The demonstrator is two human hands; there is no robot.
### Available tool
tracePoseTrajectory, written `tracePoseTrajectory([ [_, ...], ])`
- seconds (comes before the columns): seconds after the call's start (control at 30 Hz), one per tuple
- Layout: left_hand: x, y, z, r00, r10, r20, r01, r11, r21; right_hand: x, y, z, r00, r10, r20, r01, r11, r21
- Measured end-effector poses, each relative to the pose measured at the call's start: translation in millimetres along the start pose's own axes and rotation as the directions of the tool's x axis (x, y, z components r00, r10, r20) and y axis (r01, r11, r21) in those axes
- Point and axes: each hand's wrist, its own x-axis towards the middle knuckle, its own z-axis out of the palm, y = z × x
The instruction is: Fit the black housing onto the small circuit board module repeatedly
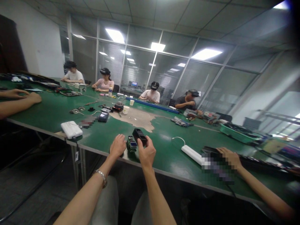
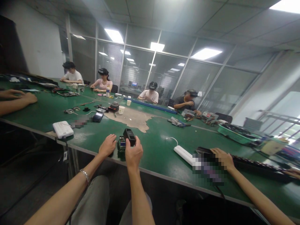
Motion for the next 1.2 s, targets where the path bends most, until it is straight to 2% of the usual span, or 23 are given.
tracePoseTrajectory([
  [0.1, 0.2, -0.2, 0.5, 1.0, -0.002, -0.007, 0.002, 1.0, -0.004, -5.2, -12.3, 6.9, 0.999, -0.001, 0.041, 0.002, 1.0, -0.031],
  [0.37, 1.1, -0.1, -1.3, 1.0, 0.001, 0.001, -0.001, 1.0, -0.014, -8.2, -17.6, 20.5, 0.997, 0.032, 0.076, -0.026, 0.997, -0.073],
  [0.53, 1.1, 0.0, -2.2, 1.0, 0.001, 0.002, -0.001, 1.0, -0.018, -6.8, -20.6, 19.0, 0.995, 0.028, 0.1, -0.016, 0.993, -0.12],
  [0.9, 1.7, -2.7, 1.9, 1.0, 0.01, -0.02, -0.011, 1.0, -0.021, -24.7, -13.0, 13.8, 0.981, 0.029, 0.192, 0.022, 0.965, -0.262],
  [1.0, 2.4, -4.4, 4.0, 1.0, 0.018, -0.023, -0.018, 1.0, -0.015, -23.4, -11.5, 10.5, 0.968, 0.007, 0.25, 0.067, 0.956, -0.287],
  [1.2, 3.2, -4.5, 2.6, 0.998, 0.06, -0.011, -0.06, 0.998, 0.001, -16.6, -15.4, 8.3, 0.963, -0.004, 0.268, 0.094, 0.94, -0.326],
])
